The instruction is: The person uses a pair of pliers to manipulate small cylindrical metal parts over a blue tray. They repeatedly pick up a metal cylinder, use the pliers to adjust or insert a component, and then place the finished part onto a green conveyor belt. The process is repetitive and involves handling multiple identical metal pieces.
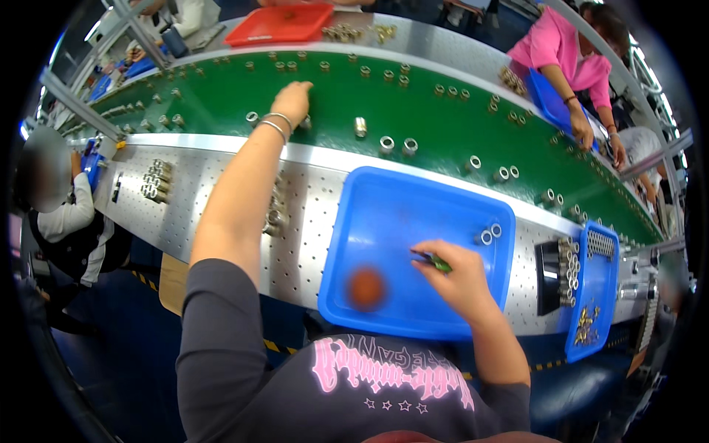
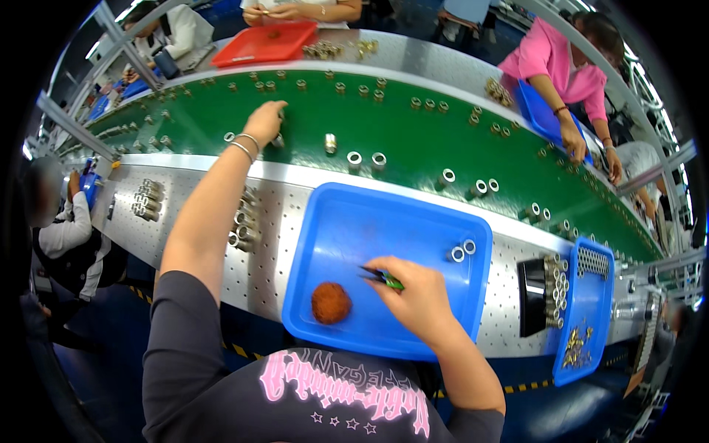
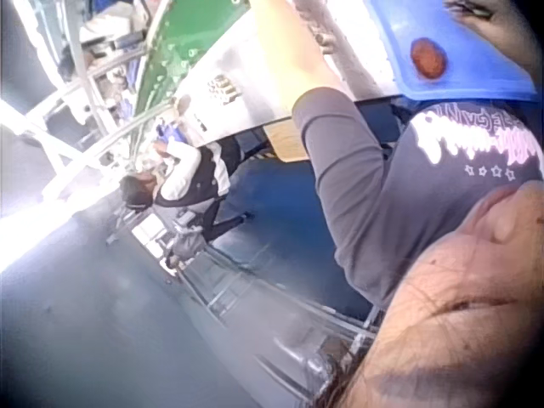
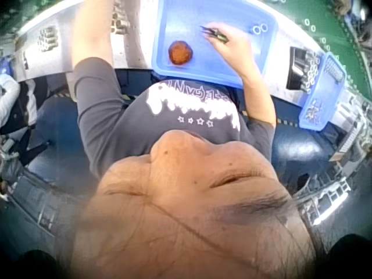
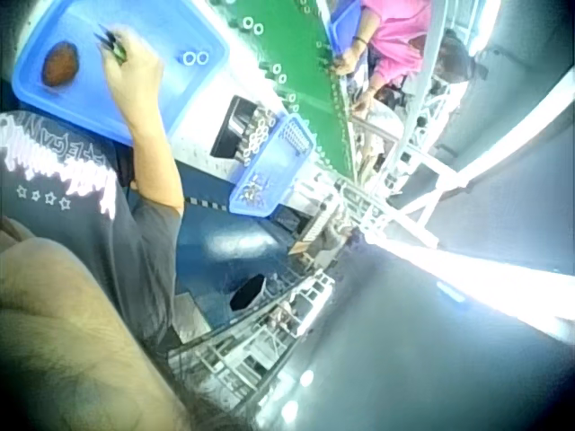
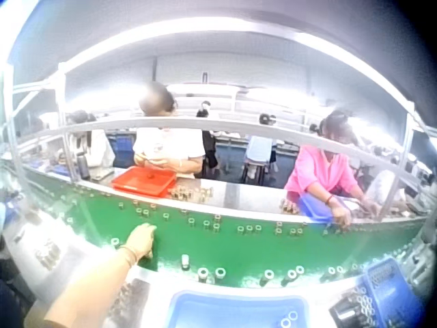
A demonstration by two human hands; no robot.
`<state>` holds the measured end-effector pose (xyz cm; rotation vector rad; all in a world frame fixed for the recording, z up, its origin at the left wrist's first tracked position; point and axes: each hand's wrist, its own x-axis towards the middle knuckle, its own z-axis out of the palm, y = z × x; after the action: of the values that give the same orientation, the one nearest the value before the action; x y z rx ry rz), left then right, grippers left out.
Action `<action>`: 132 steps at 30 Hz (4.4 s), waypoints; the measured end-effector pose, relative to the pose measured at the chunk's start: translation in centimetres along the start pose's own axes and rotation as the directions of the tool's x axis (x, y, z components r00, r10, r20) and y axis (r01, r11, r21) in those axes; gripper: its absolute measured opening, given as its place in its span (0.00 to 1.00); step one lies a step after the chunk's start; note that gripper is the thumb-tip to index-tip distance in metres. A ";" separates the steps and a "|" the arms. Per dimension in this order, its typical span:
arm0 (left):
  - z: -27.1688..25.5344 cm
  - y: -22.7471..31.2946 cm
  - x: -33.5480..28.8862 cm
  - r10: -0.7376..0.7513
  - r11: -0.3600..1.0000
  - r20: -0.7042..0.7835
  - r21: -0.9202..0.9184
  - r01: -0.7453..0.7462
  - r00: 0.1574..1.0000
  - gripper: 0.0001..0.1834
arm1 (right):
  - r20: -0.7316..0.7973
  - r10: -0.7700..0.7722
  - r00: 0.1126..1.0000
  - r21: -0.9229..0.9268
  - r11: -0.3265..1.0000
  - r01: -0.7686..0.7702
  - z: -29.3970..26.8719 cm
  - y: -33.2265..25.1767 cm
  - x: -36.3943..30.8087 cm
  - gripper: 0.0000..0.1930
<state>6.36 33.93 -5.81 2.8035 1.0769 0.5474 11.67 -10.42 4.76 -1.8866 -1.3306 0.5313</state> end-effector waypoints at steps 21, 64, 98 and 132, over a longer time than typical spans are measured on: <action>-13.5 19.5 -20.8 0.631 0.602 0.180 -0.727 -0.330 0.755 0.31 | 0.032 -0.234 0.972 -0.172 0.956 0.236 0.5 0.6 0.1 0.17; -11.2 20.2 -25.7 0.243 -0.442 0.572 -0.654 0.615 0.783 0.28 | -0.109 -0.031 0.994 0.302 0.951 0.063 1.1 1.2 -3.1 0.05; -10.8 20.9 -26.5 0.232 -0.393 0.553 -0.699 0.597 0.800 0.23 | -0.126 -0.098 0.987 0.303 0.944 0.132 -0.3 -0.1 -1.5 0.07; -11.2 20.7 -26.0 0.139 -0.435 0.533 -0.724 0.535 0.834 0.25 | -0.325 -0.104 0.940 0.102 0.984 0.144 1.5 0.7 -1.0 0.09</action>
<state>-2.48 0.73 1.22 0.7878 0.4197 0.3761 10.74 -10.95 3.20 -1.6884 -1.1643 0.2253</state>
